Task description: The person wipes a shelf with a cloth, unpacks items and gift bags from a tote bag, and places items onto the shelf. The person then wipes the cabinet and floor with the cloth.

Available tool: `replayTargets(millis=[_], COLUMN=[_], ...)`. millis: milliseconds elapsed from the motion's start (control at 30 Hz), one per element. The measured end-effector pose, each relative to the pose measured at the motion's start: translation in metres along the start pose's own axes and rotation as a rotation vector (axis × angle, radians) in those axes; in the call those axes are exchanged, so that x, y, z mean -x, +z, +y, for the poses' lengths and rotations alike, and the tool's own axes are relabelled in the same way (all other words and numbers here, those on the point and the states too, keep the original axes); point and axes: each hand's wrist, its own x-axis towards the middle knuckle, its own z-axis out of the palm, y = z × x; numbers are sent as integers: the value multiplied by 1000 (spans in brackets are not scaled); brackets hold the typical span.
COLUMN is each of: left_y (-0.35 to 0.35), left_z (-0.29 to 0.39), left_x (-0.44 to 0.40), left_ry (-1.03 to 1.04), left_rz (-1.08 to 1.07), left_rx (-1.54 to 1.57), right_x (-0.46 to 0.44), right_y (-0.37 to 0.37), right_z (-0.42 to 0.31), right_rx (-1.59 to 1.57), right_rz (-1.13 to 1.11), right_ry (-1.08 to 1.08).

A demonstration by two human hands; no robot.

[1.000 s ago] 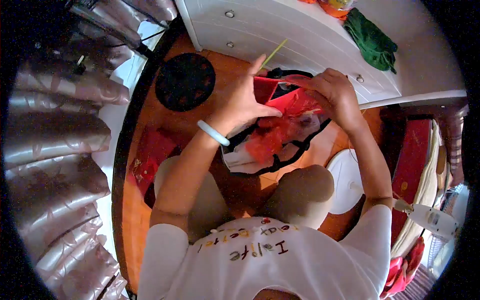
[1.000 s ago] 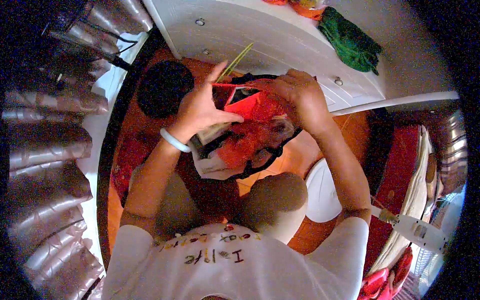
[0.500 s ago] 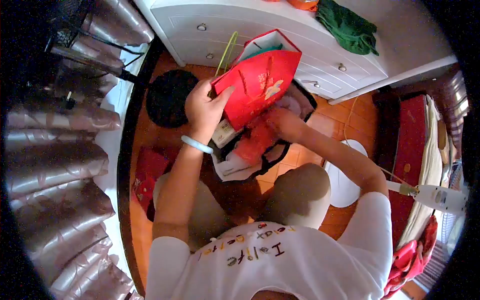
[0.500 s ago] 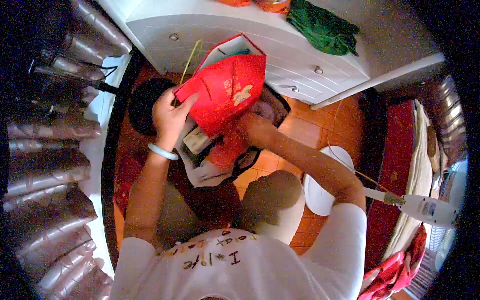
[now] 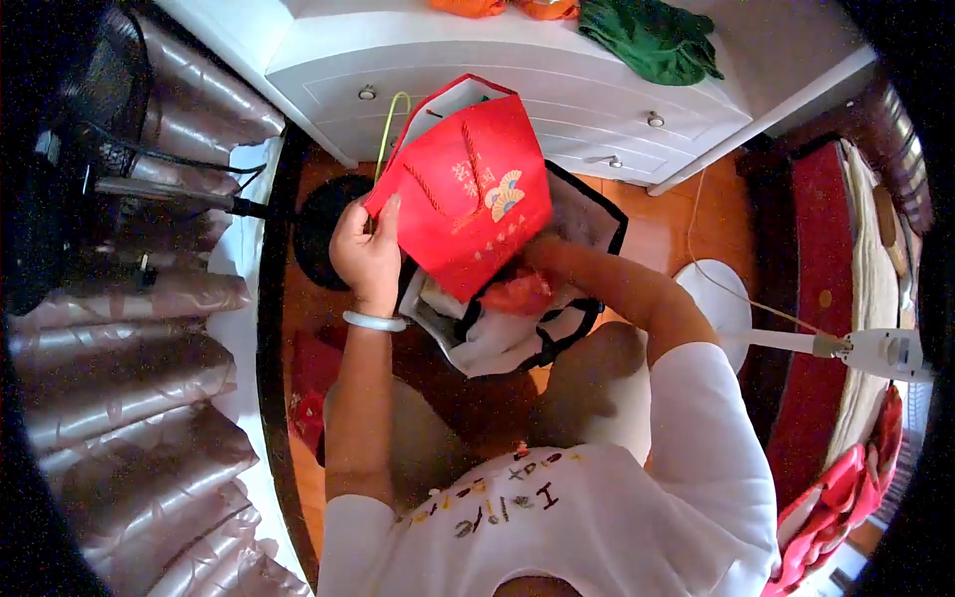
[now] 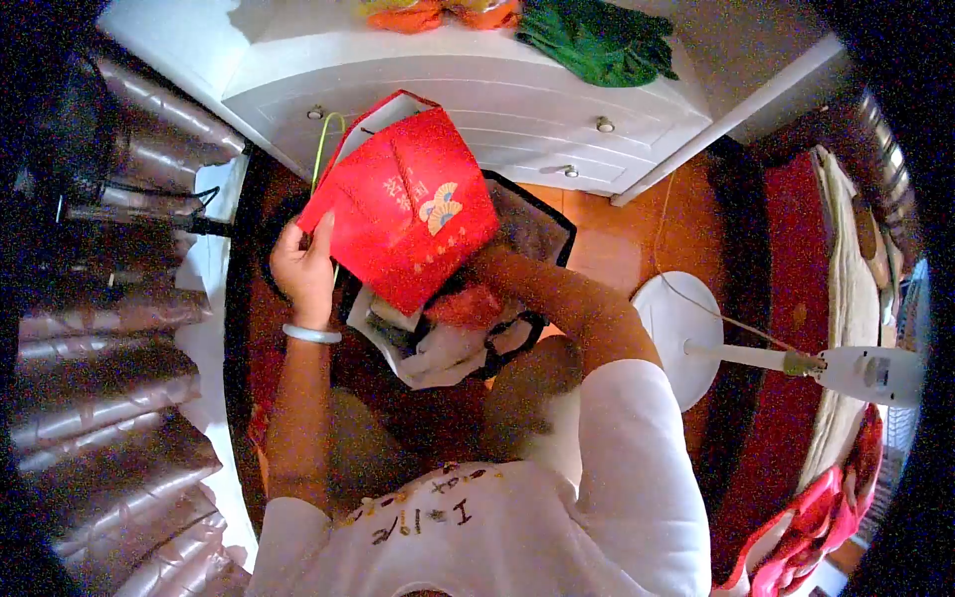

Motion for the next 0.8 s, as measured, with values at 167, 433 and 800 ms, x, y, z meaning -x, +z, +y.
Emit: replayTargets(millis=[167, 433, 800], left_y=[5, 7, 12], left_z=[2, 3, 10], left_x=[3, 4, 12], left_ry=[25, 55, 148], left_rz=[-4, 18, 27], left_rx=[-30, -107, -214], right_x=[-4, -3, 23], right_y=[-1, -17, -4], right_z=[0, 11, 19], right_rx=[-32, -58, -48], right_rz=[-18, -78, -163], right_ry=[16, 17, -31])
